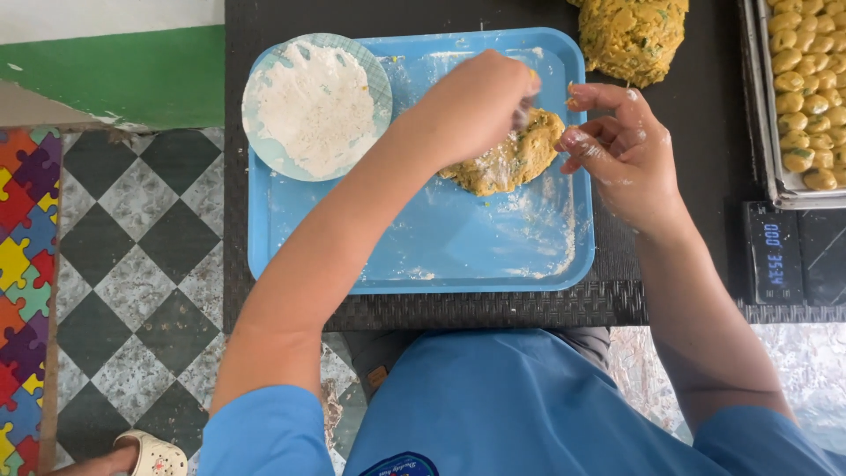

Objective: The person is kneading a yellow dough on a blue tray, frequently dipping it into a bowl of white flour to prevent sticking and achieve the desired consistency.

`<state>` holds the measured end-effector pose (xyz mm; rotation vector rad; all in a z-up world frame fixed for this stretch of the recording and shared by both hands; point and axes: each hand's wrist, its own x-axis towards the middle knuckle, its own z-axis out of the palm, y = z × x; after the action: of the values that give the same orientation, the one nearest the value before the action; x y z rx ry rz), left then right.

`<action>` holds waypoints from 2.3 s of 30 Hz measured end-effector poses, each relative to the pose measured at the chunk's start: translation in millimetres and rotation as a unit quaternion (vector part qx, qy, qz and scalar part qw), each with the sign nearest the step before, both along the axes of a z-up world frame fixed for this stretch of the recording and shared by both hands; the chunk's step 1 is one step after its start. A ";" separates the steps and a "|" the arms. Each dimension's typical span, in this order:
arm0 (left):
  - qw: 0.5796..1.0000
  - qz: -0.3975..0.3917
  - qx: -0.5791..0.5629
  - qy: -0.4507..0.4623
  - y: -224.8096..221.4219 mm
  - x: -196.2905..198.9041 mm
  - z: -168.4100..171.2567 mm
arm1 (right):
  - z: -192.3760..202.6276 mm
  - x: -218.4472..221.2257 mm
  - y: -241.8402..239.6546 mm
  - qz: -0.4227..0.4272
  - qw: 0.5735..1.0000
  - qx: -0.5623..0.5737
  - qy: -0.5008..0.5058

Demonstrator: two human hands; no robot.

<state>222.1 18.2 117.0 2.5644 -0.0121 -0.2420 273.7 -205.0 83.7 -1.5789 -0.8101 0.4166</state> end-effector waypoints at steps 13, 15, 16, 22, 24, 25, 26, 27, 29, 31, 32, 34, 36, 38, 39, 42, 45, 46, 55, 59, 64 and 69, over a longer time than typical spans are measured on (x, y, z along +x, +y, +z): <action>0.987 -0.042 0.009 -0.154 6.6 6.5 -15.8 | -7.0 -0.7 7.7 -0.013 0.996 -0.002 -0.090; 0.990 0.019 0.123 -0.067 9.8 -11.7 -4.5 | -6.4 -3.0 8.7 -0.006 0.997 0.006 -0.071; 0.990 0.018 0.124 -0.067 15.3 -13.9 -8.8 | -6.9 -1.7 9.2 -0.008 0.997 0.006 -0.071; 0.994 0.047 0.094 -0.039 18.4 -26.8 -8.0 | -8.8 -3.2 15.3 -0.006 0.998 -0.007 -0.064; 0.989 -0.012 0.126 -0.073 14.1 -20.2 -15.2 | -9.3 -1.3 14.9 -0.024 0.991 -0.040 -0.126; 0.989 -0.012 0.125 -0.074 10.1 -18.4 -13.1 | -9.8 -0.4 14.2 -0.023 0.991 -0.041 -0.127; 0.989 -0.001 0.135 -0.066 6.7 -15.7 -10.2 | -10.0 1.1 14.0 -0.029 0.989 -0.044 -0.138; 0.988 0.011 0.145 -0.059 3.3 -13.0 -7.2 | -10.0 2.7 13.7 -0.035 0.987 -0.046 -0.150; 0.989 0.007 0.125 -0.078 1.3 -6.0 -12.5 | -9.6 4.5 10.5 -0.036 0.986 -0.050 -0.155; 0.990 0.003 0.105 -0.095 2.4 -1.1 -20.4 | -11.0 6.3 7.1 -0.037 0.985 -0.054 -0.159; 0.989 -0.008 0.095 -0.111 4.7 -0.3 -25.4 | -12.4 7.0 5.5 -0.036 0.983 -0.052 -0.174; 0.988 -0.020 0.085 -0.126 7.2 -2.2 -23.6 | -15.9 10.7 3.5 -0.035 0.980 -0.050 -0.189; 0.997 0.027 0.034 -0.060 8.4 -7.5 -9.1 | -19.4 17.3 3.7 0.008 0.960 -0.114 -0.257; 0.997 0.029 0.023 -0.064 10.4 -11.9 -6.1 | -20.1 19.1 8.6 0.043 0.935 -0.176 -0.304; 0.997 0.031 0.010 -0.068 11.5 -14.3 -4.5 | -20.3 19.9 11.3 0.077 0.903 -0.238 -0.349; 0.996 0.035 -0.008 -0.076 22.9 -12.4 -25.3 | -32.2 25.4 17.0 0.134 0.905 -0.280 -0.290; 0.996 0.050 -0.019 -0.069 30.3 -28.4 -14.0 | -25.7 32.4 23.9 0.172 0.887 -0.347 -0.252; 0.996 0.050 -0.017 -0.070 37.4 -34.9 -14.5 | -18.0 31.9 26.1 0.171 0.887 -0.346 -0.253; 0.990 0.063 -0.073 -0.099 29.3 -39.6 -7.2 | 6.8 39.1 36.3 0.164 0.868 -0.440 -0.162; 0.985 -0.003 -0.073 -0.153 7.5 -10.9 -14.9 | 13.7 36.4 32.1 0.146 0.885 -0.429 -0.106; 0.982 -0.007 -0.086 -0.166 5.4 -19.5 -1.2 | -8.9 41.7 20.9 0.131 0.873 -0.443 -0.155; 0.992 0.036 0.111 0.043 24.2 -61.2 -38.8 | -19.8 43.6 21.0 0.134 0.865 -0.387 -0.290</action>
<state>160.9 42.4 78.2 2.7650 0.1483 -0.3437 317.3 -184.0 63.9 -2.4132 -1.4548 0.5094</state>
